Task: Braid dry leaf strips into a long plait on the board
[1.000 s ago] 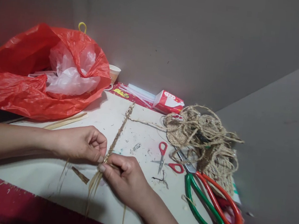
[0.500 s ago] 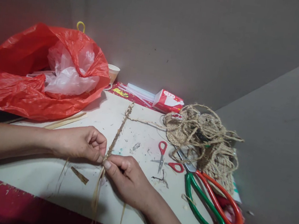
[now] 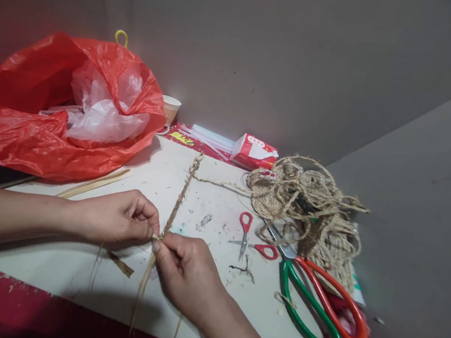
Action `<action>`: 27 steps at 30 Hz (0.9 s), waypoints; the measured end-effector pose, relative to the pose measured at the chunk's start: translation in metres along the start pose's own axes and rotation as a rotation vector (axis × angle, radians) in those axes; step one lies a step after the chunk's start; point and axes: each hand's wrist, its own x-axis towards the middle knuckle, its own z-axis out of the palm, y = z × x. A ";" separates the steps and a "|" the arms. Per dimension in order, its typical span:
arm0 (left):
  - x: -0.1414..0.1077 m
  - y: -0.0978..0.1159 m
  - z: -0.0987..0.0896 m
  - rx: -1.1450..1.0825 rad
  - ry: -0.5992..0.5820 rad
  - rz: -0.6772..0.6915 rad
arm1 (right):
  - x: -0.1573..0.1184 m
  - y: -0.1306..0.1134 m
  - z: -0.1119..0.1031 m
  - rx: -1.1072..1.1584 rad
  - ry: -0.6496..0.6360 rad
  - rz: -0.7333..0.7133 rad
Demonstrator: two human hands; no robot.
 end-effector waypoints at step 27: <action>-0.018 -0.008 0.032 -0.322 0.099 0.105 | -0.008 -0.012 0.012 0.868 -0.091 0.285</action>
